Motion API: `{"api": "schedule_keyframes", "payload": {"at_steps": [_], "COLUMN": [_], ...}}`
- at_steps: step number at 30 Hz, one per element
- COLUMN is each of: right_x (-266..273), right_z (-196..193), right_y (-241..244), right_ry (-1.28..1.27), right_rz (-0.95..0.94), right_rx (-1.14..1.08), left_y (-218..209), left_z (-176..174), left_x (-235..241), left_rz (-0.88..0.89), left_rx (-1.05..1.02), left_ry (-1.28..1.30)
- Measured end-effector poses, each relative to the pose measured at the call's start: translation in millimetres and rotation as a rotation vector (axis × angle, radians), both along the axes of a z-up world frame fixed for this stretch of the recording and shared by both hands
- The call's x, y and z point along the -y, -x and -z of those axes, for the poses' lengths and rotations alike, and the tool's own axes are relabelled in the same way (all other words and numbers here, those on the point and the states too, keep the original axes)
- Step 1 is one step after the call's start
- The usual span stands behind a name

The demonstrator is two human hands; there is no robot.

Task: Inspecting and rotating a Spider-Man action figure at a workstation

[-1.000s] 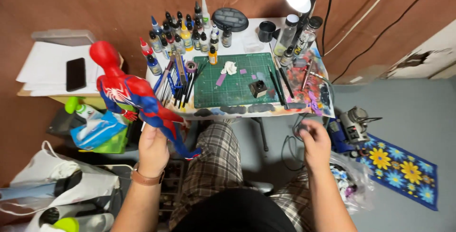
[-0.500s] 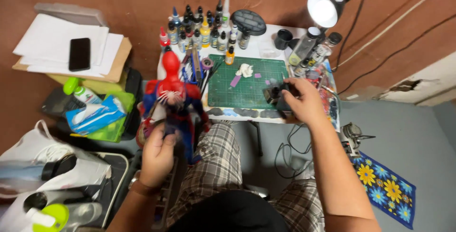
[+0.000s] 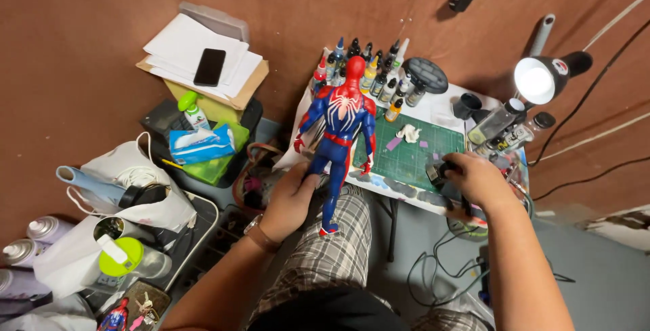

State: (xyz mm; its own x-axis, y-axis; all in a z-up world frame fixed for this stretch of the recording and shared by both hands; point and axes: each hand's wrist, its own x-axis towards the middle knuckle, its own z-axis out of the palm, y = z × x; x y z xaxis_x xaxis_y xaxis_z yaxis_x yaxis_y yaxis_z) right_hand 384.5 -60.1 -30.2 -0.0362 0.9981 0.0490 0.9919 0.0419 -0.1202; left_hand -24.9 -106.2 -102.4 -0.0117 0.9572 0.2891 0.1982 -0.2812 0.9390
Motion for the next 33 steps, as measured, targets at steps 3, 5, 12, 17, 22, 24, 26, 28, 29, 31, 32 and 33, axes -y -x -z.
{"api": "schedule_keyframes", "payload": {"at_steps": [3, 5, 12, 17, 22, 24, 26, 28, 29, 31, 32, 33], "right_x": [-8, -11, -13, -6, -6, 6, 18, 30, 37, 53, 64, 75], "right_z": [6, 11, 20, 14, 16, 3, -3, -1, 5, 18, 40, 62], "right_y": [-6, -11, -20, -10, -9, 4, 10, 10, 8, 3, -2, -6], "right_ry": [0.014, 0.021, 0.009, 0.012, -0.044, -0.058, -0.072, -0.258, -0.257, -0.484, -0.486, -0.421], "right_rz": [0.004, 0.018, 0.04, 0.061, 0.137, 0.147, 0.155, 0.135, 0.133, -0.076, -0.071, -0.098], "right_rx": [0.057, 0.099, 0.167, 0.146, 0.137, 0.14, 0.142, 0.166, 0.165, 0.091, 0.089, -0.016], "left_y": [2, 3, 7, 4, 3, 2, 2, 3, 2, 0, -1, -2], "left_z": [-12, -16, -30, -44, -46, -35, -30, -31, -31, -29, -33, -37], "left_x": [4, 6, 15, 24, 24, 21, 21, 23, 23, 22, 23, 24], "left_rz": [0.015, 0.017, 0.01, -0.052, -0.12, -0.128, -0.139, -0.137, -0.139, -0.145, -0.14, -0.135], "left_rx": [0.013, 0.045, -0.009, -0.033, -0.111, -0.119, -0.129, -0.104, -0.105, -0.081, -0.084, -0.087], "left_ry": [0.055, 0.044, 0.032, -0.012, -0.12, -0.133, -0.146, -0.14, -0.14, -0.157, -0.16, -0.166]}}
